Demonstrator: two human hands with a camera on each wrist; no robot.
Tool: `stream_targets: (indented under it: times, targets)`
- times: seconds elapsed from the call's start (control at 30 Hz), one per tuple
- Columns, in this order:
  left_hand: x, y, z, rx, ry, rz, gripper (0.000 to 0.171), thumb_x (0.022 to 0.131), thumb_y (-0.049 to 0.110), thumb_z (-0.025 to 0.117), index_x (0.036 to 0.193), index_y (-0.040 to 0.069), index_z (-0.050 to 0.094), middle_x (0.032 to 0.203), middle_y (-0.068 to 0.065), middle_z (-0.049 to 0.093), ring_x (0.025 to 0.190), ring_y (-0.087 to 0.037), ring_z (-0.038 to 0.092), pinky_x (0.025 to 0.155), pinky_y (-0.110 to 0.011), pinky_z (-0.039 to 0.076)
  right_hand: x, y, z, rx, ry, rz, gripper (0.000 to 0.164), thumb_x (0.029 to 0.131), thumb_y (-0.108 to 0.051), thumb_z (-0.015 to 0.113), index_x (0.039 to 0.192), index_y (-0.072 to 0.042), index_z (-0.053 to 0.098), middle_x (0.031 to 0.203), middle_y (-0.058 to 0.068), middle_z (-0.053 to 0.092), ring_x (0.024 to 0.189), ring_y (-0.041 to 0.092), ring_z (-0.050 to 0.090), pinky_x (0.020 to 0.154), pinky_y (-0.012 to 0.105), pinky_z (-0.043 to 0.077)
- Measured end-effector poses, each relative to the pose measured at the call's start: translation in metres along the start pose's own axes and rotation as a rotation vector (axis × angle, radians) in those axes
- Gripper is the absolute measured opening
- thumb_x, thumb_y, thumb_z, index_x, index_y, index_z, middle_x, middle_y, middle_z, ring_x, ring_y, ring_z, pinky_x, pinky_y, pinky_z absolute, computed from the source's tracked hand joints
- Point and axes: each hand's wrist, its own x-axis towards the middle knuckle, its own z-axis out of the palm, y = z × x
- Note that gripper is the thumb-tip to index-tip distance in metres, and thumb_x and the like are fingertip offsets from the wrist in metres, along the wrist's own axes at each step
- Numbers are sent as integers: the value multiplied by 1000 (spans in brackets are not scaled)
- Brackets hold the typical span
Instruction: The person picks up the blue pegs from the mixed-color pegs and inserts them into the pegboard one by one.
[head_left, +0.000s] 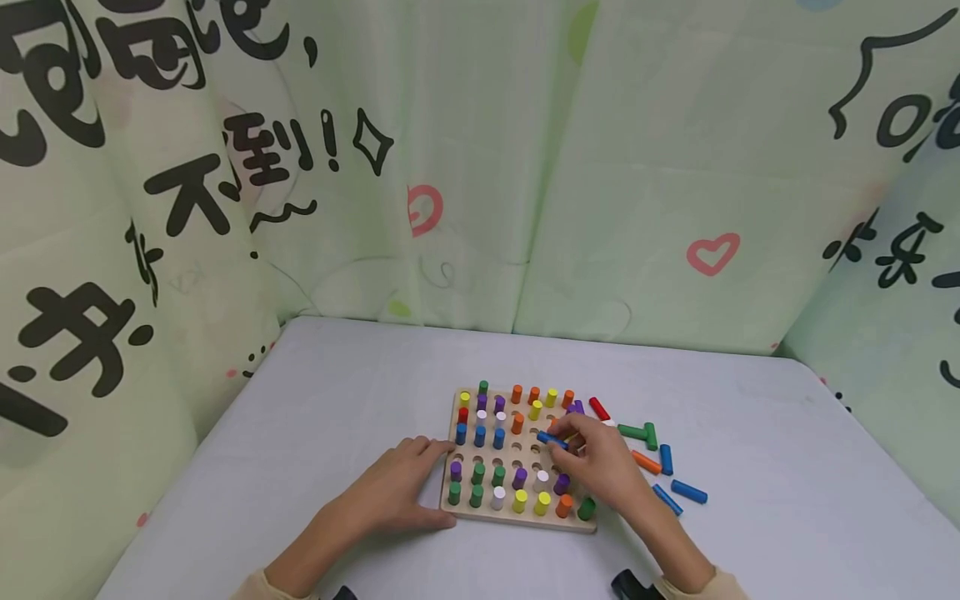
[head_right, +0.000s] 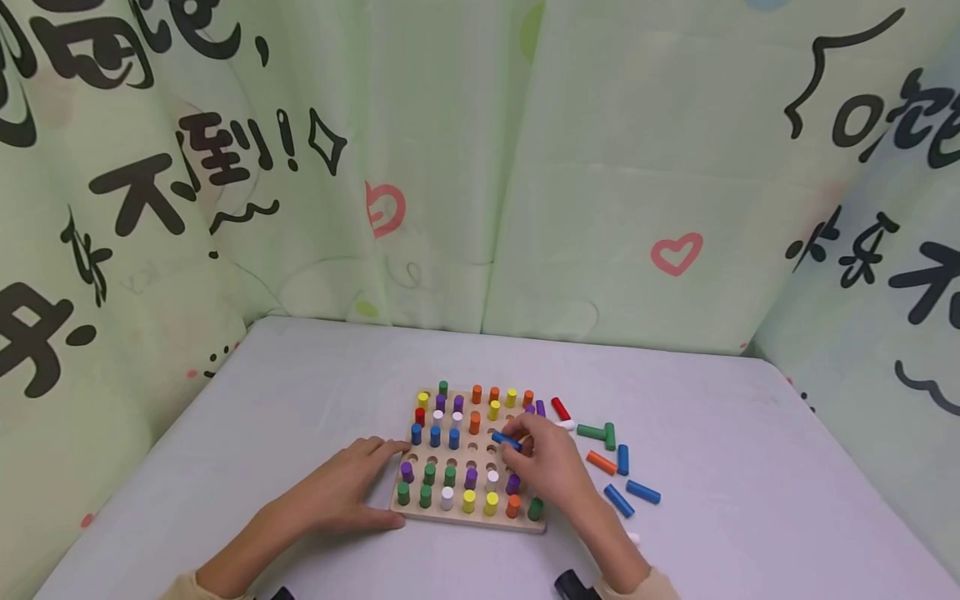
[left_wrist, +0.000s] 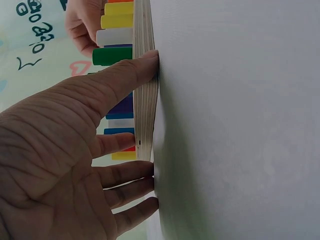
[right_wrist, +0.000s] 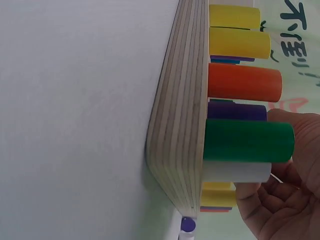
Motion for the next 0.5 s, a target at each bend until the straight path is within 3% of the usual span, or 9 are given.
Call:
stream_targets:
  times: [0.5]
  targets:
    - [0,0,0,-4,-4,-5,90,74,55,87,146,12,52,139,-13,58,126,-31,55,106,-54,49,6,-8,16,13,-53,-106,12,92,-5,74,103,-9,71,87,-3,65,72,13,54,60,21,51]
